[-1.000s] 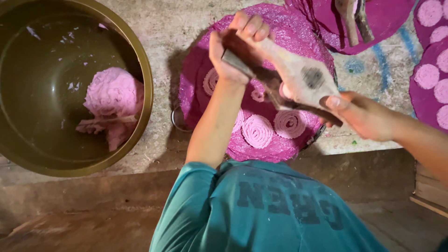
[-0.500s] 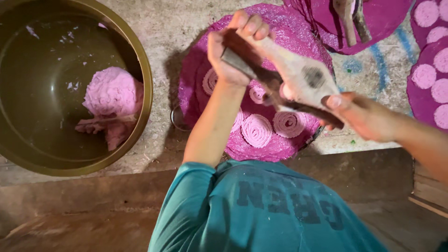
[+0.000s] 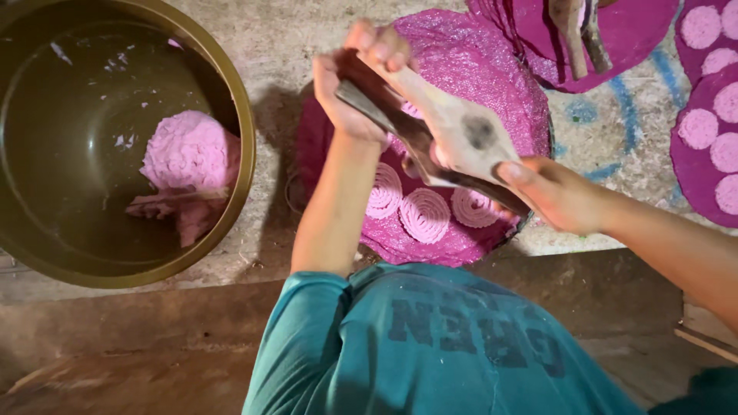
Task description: The person scoops pink dough from a bowl and uses a manual press to extrude spiral-shaped portions onto a pink tray. The process is repeated multiple times, filling the tray with uniform spirals.
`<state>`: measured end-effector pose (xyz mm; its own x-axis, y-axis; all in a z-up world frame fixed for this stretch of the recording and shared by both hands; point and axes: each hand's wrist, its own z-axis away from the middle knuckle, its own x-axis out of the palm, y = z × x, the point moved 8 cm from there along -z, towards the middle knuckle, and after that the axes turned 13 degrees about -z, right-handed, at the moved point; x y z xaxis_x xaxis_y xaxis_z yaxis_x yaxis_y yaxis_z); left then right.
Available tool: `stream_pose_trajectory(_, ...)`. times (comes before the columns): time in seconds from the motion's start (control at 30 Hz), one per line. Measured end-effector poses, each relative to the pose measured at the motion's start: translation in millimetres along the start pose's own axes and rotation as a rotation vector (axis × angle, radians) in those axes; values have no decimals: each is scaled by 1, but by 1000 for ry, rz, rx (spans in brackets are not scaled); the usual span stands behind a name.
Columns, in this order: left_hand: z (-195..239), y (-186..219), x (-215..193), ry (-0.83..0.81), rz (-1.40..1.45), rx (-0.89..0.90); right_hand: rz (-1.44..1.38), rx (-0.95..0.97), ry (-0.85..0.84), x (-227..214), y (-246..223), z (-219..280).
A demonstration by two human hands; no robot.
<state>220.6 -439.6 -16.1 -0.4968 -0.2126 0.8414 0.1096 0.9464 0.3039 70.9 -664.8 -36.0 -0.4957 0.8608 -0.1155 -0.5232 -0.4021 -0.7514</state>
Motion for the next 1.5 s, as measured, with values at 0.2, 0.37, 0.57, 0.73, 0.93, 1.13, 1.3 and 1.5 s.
stream_pose_trajectory(0.2, -4, -46, 12, -11, 138, -5, 61, 128, 69, -47, 32, 30)
stream_pose_trajectory(0.37, 16, -71, -41, 362, -569, -537, -117, 119, 105, -68, 50, 55)
stream_pose_trajectory(0.57, 96, -81, -45, 3, -1420, -993, -265, -413, 59, -53, 51, 32)
stream_pose_trajectory(0.73, 97, -63, -16, -282, -2211, -256, -447, -308, 326, -71, 85, 7)
stream_pose_trajectory(0.93, 101, -59, -13, -339, -2176, -315, -510, -580, 205, -57, 43, 23)
stream_pose_trajectory(1.13, 111, 132, 19, 333, -2171, -604, -490, -634, 175, -42, 20, 54)
stream_pose_trajectory(1.3, 89, 157, 75, 143, -2375, -69, -493, -532, -39, -28, 21, 37)
stream_pose_trajectory(1.5, 43, 3, 51, -110, -87, -262, -525, 4, -416, 19, 38, 19)
